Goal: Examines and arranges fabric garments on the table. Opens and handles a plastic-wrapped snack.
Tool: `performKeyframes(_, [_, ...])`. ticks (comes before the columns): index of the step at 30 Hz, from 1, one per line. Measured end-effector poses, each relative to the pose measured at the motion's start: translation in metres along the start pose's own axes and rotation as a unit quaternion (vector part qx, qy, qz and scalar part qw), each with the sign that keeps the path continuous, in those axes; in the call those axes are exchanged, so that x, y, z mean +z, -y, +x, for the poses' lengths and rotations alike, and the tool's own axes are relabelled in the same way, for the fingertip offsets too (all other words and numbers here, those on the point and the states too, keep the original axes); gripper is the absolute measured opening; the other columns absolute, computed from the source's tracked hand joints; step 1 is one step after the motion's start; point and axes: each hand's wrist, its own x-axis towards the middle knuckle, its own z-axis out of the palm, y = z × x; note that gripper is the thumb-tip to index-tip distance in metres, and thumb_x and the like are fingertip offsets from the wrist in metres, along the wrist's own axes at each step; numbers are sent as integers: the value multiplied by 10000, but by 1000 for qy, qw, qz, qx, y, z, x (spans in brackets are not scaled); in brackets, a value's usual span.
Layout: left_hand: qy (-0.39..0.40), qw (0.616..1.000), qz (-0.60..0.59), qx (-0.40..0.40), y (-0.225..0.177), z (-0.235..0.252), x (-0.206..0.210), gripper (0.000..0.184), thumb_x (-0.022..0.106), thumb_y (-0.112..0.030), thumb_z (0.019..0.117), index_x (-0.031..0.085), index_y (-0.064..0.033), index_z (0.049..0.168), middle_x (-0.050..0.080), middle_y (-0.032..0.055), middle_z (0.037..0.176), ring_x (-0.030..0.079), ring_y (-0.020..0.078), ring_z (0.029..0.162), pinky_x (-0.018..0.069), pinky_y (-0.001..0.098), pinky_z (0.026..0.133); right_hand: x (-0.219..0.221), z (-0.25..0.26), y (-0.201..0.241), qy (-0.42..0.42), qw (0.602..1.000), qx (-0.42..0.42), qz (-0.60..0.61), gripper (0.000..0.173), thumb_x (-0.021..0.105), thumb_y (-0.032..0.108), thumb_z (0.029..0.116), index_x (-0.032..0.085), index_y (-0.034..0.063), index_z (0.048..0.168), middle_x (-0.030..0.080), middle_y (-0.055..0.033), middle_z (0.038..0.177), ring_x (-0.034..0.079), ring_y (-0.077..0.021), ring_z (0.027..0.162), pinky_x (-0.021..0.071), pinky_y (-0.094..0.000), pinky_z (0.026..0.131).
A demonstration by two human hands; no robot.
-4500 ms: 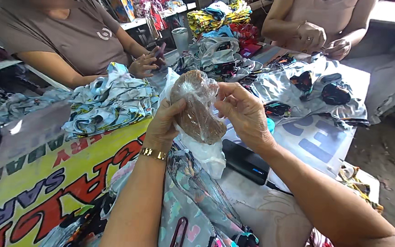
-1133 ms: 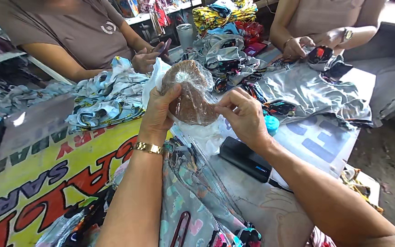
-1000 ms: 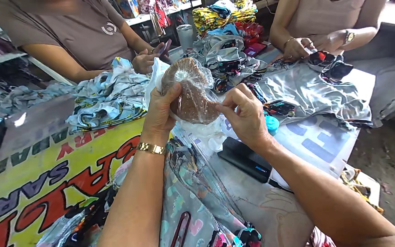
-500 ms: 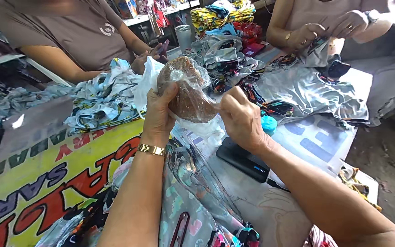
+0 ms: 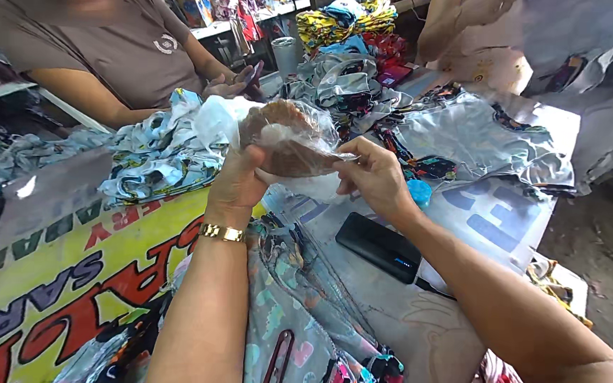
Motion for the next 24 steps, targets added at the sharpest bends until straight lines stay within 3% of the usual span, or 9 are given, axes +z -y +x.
performKeyframes(2, [17, 999, -25, -14, -1, -2, 2, 841, 777, -784, 601, 674, -262, 1252, 735, -30, 1170, 696, 137, 1104, 593, 375, 947, -2, 4, -4, -18, 1000, -18, 13, 144, 582, 15, 1010, 657, 8, 1132, 714, -85, 911, 710, -127, 682, 633, -289, 644])
performKeyframes(3, [8, 998, -55, -3, -2, -1, 4, 854, 691, -841, 637, 675, -235, 1240, 731, -9, 1163, 692, 152, 1102, 591, 385, 944, -3, 8, -5, -25, 999, -31, 16, 146, 586, 0, 999, 674, -2, 1115, 728, -80, 936, 725, -125, 722, 647, -299, 680])
performKeyframes(4, [-13, 995, -91, 24, -1, -3, 4, 756, 579, -811, 792, 675, -196, 1221, 728, 15, 1145, 691, 159, 1089, 591, 384, 935, -5, 9, -6, -26, 998, -52, 9, 155, 587, -13, 991, 685, -10, 1112, 732, -75, 960, 726, -112, 759, 644, -288, 709])
performKeyframes(6, [-84, 993, -63, 52, 3, -13, -3, 411, 315, -426, 1101, 648, -189, 1148, 710, -35, 1059, 667, 59, 1023, 571, 276, 888, -7, 5, -7, -15, 992, -120, -46, 181, 580, -29, 992, 686, -8, 1137, 709, -88, 1014, 681, -101, 812, 588, -253, 732])
performKeyframes(7, [-91, 995, -2, 45, 1, -16, -5, 314, 337, -249, 1114, 646, -189, 1121, 705, -68, 1018, 659, 8, 976, 562, 217, 859, -8, 1, -7, -4, 984, -159, -83, 195, 580, -50, 984, 679, -14, 1148, 690, -115, 1027, 662, -126, 816, 574, -264, 725])
performKeyframes(10, [2, 988, 138, -75, -7, -7, 10, 94, 585, -235, 1014, 665, -273, 1044, 734, -145, 924, 680, -46, 849, 587, 176, 774, -3, 0, -8, 29, 957, -234, -170, 193, 627, -62, 950, 714, -5, 1112, 696, -133, 1029, 694, -185, 887, 600, -320, 784])
performKeyframes(15, [77, 945, 251, -193, 0, 0, 22, 202, 650, -12, 918, 677, -153, 1060, 741, -88, 904, 694, -13, 826, 594, 183, 774, -2, 2, -15, 55, 958, -224, -170, 198, 632, -69, 944, 712, -12, 1116, 702, -126, 1045, 705, -179, 896, 610, -321, 804])
performKeyframes(20, [29, 975, 180, -129, 9, -3, 6, 181, 652, -23, 930, 687, -151, 1053, 725, -77, 936, 683, -1, 870, 585, 191, 796, -1, 3, -10, 44, 989, -126, -61, 275, 538, -54, 998, 614, -27, 1261, 707, -138, 1173, 716, -135, 851, 608, -284, 760])
performKeyframes(24, [-3, 979, 177, -101, 9, -2, 13, 196, 626, 3, 951, 680, -156, 1052, 725, -87, 948, 681, -10, 900, 582, 190, 831, -6, 4, -6, -12, 994, -95, -47, 204, 580, 194, 1042, 631, 13, 1121, 671, -75, 1008, 665, -99, 864, 575, -246, 726])
